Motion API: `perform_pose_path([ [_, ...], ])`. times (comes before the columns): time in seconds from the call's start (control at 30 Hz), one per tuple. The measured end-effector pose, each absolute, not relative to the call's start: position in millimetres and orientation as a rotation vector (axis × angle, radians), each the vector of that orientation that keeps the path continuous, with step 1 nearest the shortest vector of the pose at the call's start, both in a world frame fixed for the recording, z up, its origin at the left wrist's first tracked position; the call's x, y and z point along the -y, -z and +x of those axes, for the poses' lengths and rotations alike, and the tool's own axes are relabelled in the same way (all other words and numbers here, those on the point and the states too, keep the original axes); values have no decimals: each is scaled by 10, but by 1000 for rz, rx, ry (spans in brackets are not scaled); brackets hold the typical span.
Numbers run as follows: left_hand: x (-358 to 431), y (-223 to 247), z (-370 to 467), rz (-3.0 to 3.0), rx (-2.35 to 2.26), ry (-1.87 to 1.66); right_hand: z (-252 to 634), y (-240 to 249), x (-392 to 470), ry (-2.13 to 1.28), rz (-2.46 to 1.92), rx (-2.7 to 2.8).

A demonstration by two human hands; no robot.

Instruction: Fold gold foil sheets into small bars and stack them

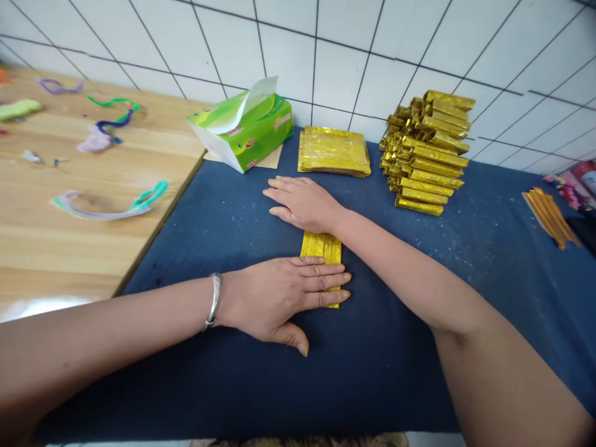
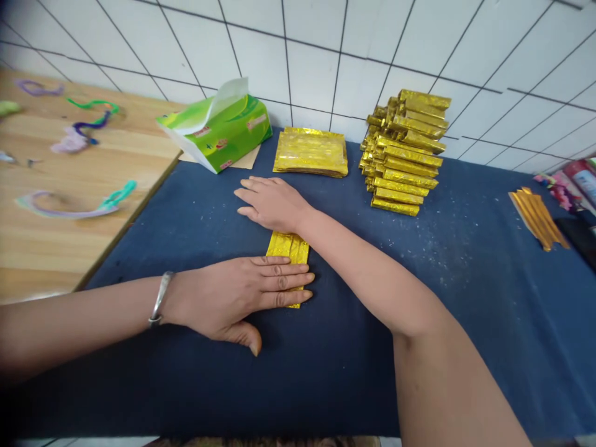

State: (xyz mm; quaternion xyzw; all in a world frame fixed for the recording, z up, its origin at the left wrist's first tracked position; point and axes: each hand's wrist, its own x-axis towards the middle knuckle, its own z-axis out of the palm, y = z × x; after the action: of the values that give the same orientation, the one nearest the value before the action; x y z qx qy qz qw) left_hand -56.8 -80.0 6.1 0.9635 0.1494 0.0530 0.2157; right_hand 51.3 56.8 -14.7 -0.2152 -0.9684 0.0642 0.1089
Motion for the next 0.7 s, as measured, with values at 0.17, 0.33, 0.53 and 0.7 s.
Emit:
perform_pose_path([
  [0.17,802,-32,-574,2695,-409,-154,861,22,-354,-212,-712,2729],
  [0.33,810,-16,-585,2697,-420,-171,1150,100,-93,-255,-743,2944],
  [0.53,818,-31,-576,2714,-410,-126,1077,208,-421,-126,-690,2948],
  [0.7,822,-39,-583,2716,-414,-119,1173,64,-457,-43,-670,2812],
])
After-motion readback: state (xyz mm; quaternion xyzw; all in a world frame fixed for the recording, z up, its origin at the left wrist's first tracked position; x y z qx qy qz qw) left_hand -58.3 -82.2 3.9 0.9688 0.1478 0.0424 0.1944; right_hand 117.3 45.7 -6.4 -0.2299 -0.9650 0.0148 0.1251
